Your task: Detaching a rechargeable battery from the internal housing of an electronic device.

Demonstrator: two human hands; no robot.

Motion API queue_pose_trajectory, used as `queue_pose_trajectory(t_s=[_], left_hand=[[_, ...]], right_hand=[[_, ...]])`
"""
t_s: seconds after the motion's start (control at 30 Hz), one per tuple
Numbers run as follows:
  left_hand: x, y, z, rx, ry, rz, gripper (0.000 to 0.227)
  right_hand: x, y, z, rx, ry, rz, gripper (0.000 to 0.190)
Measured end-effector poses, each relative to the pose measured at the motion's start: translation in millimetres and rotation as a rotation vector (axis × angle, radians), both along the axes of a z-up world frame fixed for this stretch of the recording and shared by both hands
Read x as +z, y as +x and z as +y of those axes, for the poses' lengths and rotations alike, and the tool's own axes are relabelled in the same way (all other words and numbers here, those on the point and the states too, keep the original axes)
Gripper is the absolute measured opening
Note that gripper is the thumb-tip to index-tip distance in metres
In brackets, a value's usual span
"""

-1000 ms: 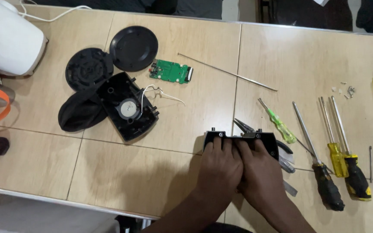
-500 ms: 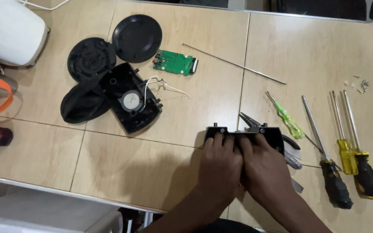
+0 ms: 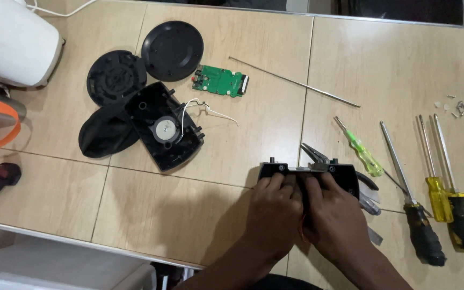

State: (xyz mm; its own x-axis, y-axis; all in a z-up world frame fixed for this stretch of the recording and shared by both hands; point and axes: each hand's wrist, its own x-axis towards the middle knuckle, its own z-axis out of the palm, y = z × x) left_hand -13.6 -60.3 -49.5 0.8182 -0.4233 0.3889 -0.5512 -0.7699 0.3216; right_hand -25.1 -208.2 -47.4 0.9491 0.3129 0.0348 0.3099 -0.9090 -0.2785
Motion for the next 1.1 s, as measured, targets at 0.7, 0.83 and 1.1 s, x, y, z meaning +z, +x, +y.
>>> queue_pose_trajectory(t_s=[0.7, 0.83, 1.1], left_hand=[[12.4, -4.0, -19.5, 0.244, 0.082, -0.127, 0.025], [14.8, -2.2, -15.7, 0.207, 0.030, -0.190, 0.034], [1.7, 1.4, -8.0, 0.134, -0.136, -0.166, 0.022]], right_hand=[[7.5, 7.2, 0.8, -0.059, -0.089, 0.199, 0.064], [12.0, 7.5, 2.8, -0.061, -0.151, 0.279, 0.077], [7.6, 6.5, 6.5, 0.092, -0.227, 0.080, 0.056]])
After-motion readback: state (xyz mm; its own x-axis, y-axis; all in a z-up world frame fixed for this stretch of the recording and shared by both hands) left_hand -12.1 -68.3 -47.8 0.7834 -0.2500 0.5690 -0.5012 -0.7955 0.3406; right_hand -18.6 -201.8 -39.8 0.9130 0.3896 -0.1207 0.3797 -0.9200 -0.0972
